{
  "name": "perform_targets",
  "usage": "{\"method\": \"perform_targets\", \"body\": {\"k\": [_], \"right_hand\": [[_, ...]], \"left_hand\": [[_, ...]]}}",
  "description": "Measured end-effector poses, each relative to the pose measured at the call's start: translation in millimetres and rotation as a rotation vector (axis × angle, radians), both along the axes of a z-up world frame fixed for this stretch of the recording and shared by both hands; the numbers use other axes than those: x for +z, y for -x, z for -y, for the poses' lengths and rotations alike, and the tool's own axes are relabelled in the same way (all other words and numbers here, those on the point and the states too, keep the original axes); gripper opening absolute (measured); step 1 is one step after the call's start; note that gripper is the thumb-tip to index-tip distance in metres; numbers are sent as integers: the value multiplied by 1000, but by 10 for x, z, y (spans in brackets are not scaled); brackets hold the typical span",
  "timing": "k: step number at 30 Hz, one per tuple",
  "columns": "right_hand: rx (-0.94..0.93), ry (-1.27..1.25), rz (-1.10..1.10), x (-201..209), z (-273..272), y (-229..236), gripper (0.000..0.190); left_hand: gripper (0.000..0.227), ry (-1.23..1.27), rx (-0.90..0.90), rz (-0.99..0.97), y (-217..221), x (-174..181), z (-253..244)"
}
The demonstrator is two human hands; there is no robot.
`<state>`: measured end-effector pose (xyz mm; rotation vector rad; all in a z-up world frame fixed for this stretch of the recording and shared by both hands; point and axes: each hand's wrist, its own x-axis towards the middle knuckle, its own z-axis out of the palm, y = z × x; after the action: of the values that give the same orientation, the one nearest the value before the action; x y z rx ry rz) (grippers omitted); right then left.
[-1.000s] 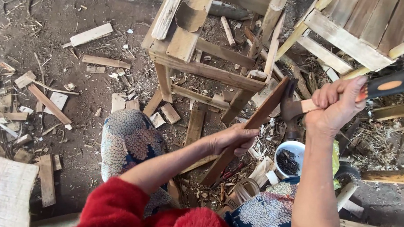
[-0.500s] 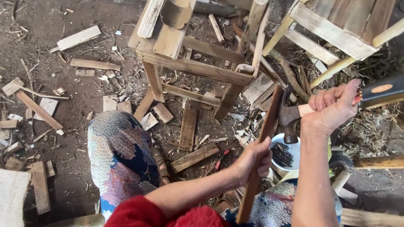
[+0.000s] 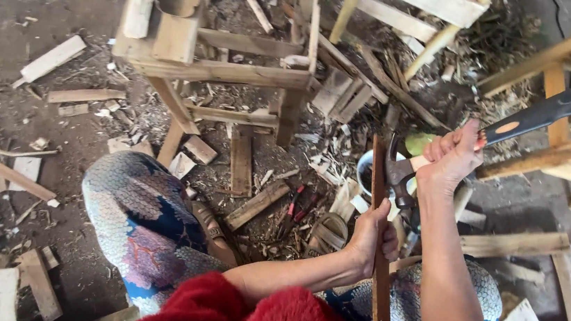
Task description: The person sits on the ground and hammers nails into a small wooden stool frame, positioning wood slats and driving nails with a claw hammer. They then sand the wooden surfaces of the stool by hand using a sanding block.
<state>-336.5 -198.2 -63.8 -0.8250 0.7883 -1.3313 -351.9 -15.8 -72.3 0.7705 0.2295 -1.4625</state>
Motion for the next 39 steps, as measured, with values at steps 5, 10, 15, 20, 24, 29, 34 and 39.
{"method": "perform_targets", "body": {"k": [5,10,15,20,24,29,34,39], "right_hand": [[-118,-40,-37,-163,-59,120,52],[-131,-71,-99,-480,172,298,46],[71,-242,-27,-749,591,567,46],[143,-270,162,-997,830,847,45],[170,-308,215,-999,833,928,43],[215,-344,226,-1064,850,994,41],[240,-367,210,-1167,849,1033,39],[290,-477,135,-1231,833,1052,37]], "left_hand": [[38,-95,-40,-130,113,-395,321],[34,-174,-59,-53,-112,-506,234],[24,-262,-92,275,-568,-1834,661],[24,-62,-85,353,-847,-1568,1140],[37,70,-129,334,-805,-1275,1326],[28,97,-153,310,-771,-1415,1554],[20,107,-139,395,-732,-1559,1698],[14,-49,-101,551,-706,-1832,1907]]}}
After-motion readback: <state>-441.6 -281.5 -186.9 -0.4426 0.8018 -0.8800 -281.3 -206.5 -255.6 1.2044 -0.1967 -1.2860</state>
